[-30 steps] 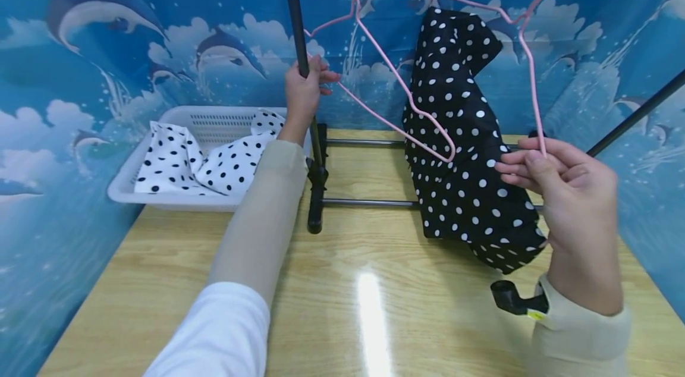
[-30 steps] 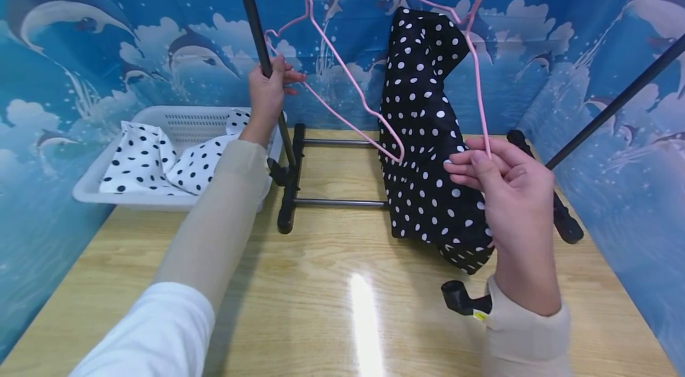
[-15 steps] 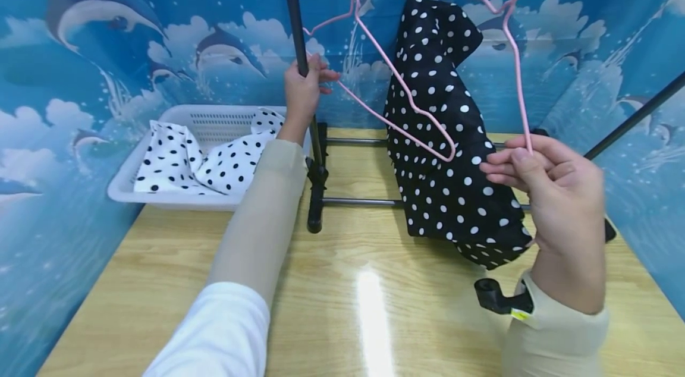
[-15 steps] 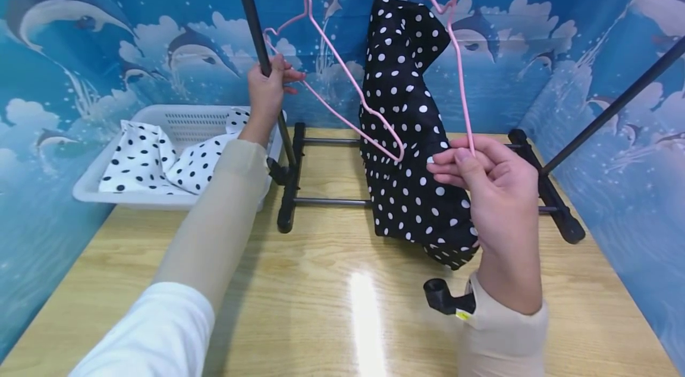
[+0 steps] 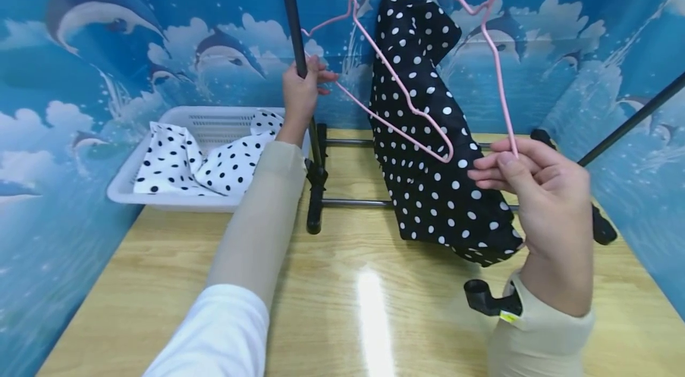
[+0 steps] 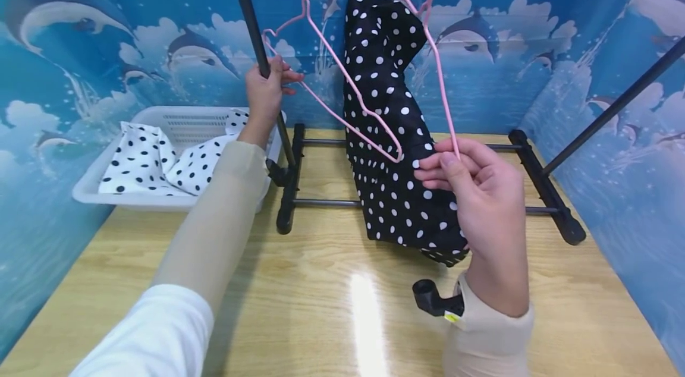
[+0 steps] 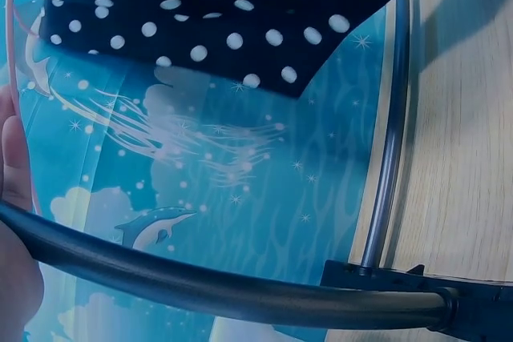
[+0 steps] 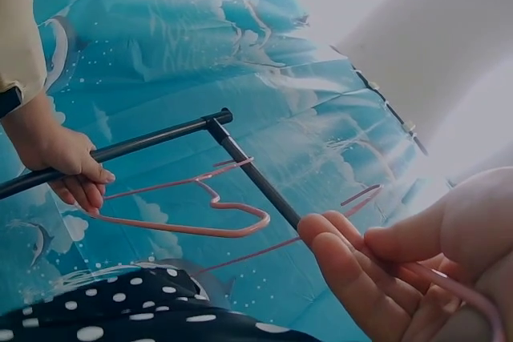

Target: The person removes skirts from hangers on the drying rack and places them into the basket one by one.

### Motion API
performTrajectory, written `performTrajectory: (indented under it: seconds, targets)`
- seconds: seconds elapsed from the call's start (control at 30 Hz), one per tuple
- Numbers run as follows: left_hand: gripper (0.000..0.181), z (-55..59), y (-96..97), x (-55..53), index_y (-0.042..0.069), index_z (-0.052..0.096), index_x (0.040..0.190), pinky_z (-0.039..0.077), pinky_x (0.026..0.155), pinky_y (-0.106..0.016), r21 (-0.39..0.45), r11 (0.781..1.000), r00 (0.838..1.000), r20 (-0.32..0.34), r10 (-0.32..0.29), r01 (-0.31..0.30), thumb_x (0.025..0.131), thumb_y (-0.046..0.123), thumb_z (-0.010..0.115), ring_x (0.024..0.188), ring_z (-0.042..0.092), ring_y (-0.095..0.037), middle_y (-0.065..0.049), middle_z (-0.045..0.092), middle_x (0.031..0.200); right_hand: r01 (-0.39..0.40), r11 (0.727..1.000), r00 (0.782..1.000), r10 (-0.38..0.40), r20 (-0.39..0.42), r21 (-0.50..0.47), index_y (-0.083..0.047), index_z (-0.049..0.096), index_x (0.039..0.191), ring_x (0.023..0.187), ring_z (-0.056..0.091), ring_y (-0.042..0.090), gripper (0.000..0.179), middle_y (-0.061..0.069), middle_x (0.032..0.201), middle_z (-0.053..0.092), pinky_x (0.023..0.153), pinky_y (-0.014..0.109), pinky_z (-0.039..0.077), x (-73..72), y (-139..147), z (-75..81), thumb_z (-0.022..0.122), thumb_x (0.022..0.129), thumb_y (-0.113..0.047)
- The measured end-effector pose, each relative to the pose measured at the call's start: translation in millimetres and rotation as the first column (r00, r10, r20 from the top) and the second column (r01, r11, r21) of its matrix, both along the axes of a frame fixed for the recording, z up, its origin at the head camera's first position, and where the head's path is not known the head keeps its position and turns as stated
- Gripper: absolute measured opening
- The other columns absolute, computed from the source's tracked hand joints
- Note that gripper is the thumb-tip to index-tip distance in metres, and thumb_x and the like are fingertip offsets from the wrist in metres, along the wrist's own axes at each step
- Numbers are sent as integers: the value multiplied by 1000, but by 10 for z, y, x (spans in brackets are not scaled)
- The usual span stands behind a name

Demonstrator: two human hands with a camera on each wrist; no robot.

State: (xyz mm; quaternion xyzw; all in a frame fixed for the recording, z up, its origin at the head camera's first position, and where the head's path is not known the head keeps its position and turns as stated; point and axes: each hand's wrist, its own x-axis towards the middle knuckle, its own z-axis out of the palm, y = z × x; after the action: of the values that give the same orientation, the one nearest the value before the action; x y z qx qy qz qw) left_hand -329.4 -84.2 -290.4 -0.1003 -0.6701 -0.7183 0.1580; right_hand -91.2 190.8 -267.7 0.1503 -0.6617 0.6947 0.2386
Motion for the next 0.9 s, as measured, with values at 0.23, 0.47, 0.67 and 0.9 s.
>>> performTrajectory:
  seconds: [0.23, 0.47, 0.67, 0.9]
  targets:
    - [31, -94, 7, -199, 11, 60, 96, 56, 70, -29, 3, 1000, 1000, 19, -15, 15, 100, 40, 48, 87, 70, -16, -6, 73, 91, 2, 999, 1000, -1, -1, 37, 11, 63, 102, 72, 72, 19, 14, 15, 83, 70, 68, 28, 57, 32, -2, -6, 55, 96, 2]
    - [30, -18, -4, -81, 2, 61, 105, 56, 74, -31, 28, 998, 999, -12, -48, 48, 99, 30, 54, 89, 70, -18, -8, 72, 90, 17, 997, 1000, -18, 14, 74, 9, 64, 102, 71, 71, 17, 14, 13, 82, 70, 68, 27, 57, 29, -40, -25, 56, 96, -1]
    - [14, -7, -47, 37, 6, 62, 99, 55, 74, -30, 45, 998, 993, -114, -31, 36, 98, 19, 59, 88, 69, -19, -8, 70, 89, 6, 998, 1000, -6, -3, 65, 10, 63, 102, 71, 71, 18, 14, 14, 82, 70, 68, 28, 57, 28, -17, -9, 55, 96, 0]
    - [12, -129, -101, -93, 9, 63, 101, 55, 74, -30, 102, 993, 984, -174, -45, 63, 96, 20, 63, 86, 68, -20, -6, 70, 88, -25, 999, 999, 26, -19, 46, 11, 63, 102, 71, 71, 19, 13, 14, 83, 70, 68, 28, 57, 14, 5, -2, 55, 96, 3]
